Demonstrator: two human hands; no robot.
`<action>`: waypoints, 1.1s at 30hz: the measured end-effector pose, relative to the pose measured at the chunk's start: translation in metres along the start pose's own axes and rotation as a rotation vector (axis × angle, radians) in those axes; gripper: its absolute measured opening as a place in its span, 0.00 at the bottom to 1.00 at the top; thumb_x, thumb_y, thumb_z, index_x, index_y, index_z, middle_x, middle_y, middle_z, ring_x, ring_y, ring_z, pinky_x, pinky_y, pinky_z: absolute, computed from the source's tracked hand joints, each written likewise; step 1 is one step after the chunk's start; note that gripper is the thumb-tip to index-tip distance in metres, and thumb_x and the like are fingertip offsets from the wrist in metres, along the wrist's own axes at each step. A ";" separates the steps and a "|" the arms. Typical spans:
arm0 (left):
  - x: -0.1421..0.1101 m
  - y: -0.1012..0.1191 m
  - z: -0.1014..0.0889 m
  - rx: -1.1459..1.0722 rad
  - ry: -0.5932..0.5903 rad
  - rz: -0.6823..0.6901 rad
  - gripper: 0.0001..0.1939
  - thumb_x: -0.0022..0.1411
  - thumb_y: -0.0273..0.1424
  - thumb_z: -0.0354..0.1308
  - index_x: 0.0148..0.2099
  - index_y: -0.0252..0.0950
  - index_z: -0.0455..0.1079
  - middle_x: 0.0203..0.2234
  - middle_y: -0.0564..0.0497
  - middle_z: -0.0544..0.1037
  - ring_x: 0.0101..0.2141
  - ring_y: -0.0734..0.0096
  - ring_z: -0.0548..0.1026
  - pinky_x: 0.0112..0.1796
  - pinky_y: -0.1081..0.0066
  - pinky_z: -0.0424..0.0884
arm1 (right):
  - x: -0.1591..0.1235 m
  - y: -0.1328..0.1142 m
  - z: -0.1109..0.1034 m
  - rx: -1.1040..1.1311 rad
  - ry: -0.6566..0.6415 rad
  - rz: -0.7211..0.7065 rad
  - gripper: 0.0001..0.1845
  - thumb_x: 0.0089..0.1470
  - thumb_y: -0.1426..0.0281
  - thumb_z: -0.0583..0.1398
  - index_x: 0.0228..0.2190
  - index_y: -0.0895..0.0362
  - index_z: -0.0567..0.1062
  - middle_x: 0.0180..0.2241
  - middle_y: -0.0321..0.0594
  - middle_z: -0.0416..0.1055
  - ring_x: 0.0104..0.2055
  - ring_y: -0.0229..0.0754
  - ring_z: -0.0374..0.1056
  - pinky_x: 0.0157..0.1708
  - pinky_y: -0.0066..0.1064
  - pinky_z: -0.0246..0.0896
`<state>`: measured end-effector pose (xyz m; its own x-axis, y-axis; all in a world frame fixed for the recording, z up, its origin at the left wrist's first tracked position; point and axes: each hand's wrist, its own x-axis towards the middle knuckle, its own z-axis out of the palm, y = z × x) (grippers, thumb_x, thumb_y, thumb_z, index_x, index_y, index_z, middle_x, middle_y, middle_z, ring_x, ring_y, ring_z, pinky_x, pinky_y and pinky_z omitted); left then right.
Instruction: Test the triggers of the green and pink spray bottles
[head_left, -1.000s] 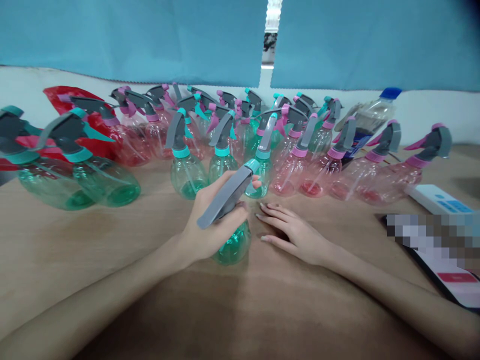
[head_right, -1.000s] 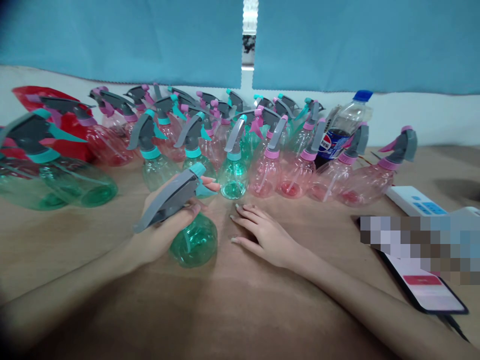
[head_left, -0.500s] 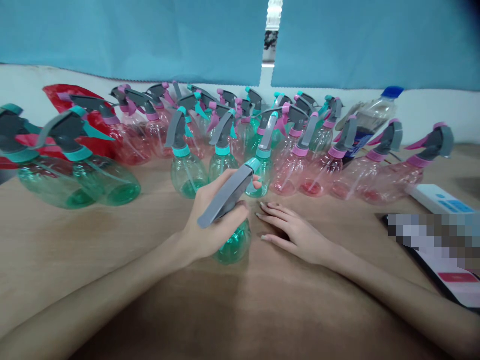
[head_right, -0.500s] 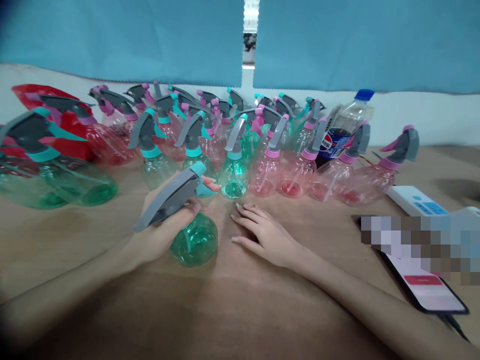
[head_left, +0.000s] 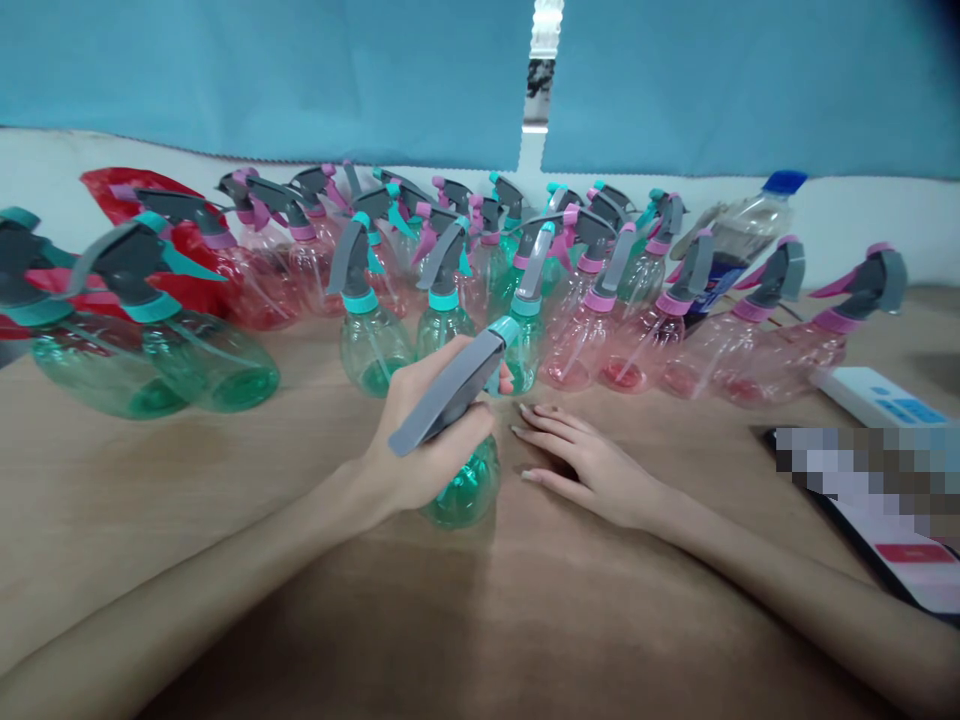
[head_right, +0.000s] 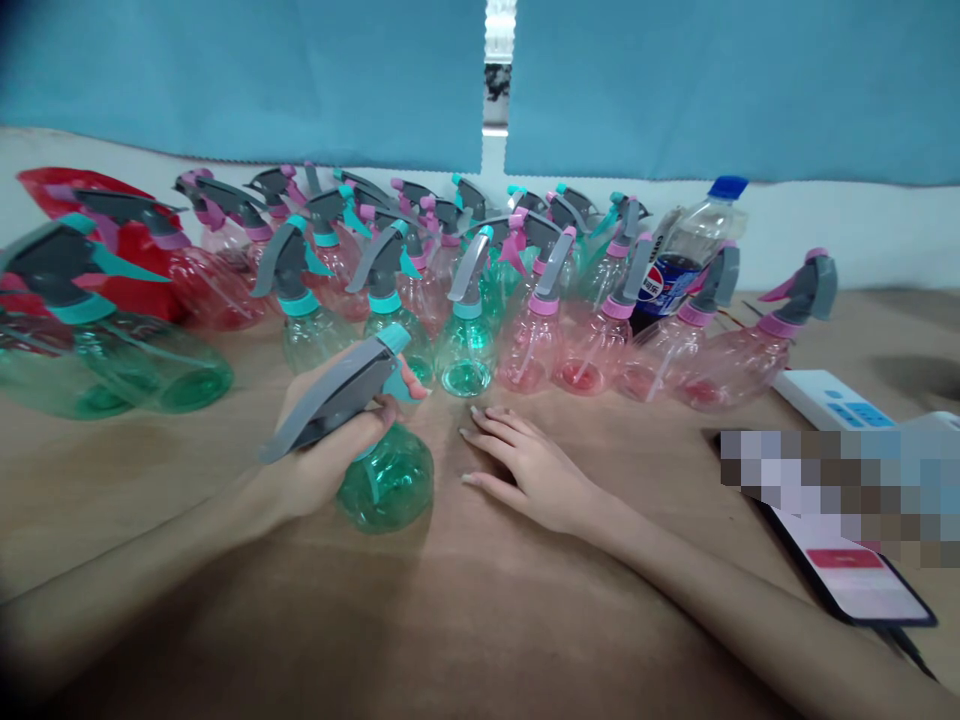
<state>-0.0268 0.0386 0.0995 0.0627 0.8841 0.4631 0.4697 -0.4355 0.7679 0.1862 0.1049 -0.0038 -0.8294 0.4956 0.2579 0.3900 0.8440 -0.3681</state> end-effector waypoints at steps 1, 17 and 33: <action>0.000 -0.001 0.000 -0.006 0.004 0.016 0.14 0.47 0.24 0.51 0.36 0.47 0.68 0.31 0.55 0.75 0.30 0.62 0.73 0.34 0.61 0.71 | 0.000 0.000 0.000 -0.002 0.001 0.000 0.29 0.62 0.55 0.53 0.58 0.57 0.65 0.62 0.48 0.59 0.65 0.51 0.51 0.63 0.50 0.50; 0.001 0.002 -0.001 -0.017 -0.006 0.001 0.08 0.48 0.29 0.53 0.31 0.49 0.66 0.28 0.55 0.73 0.28 0.61 0.72 0.30 0.60 0.71 | 0.000 0.000 -0.001 -0.008 -0.011 0.001 0.29 0.62 0.55 0.52 0.59 0.57 0.65 0.63 0.47 0.58 0.66 0.50 0.51 0.63 0.50 0.50; -0.002 0.004 -0.001 0.021 -0.026 -0.056 0.25 0.48 0.29 0.54 0.49 0.56 0.70 0.31 0.56 0.77 0.24 0.62 0.71 0.26 0.60 0.69 | 0.000 -0.001 -0.001 0.031 0.019 0.008 0.27 0.61 0.56 0.54 0.59 0.53 0.65 0.62 0.46 0.60 0.65 0.52 0.52 0.61 0.53 0.51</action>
<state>-0.0256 0.0351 0.1021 0.0582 0.9112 0.4078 0.4917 -0.3817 0.7826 0.1864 0.1041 -0.0028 -0.8185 0.5064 0.2715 0.3838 0.8334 -0.3976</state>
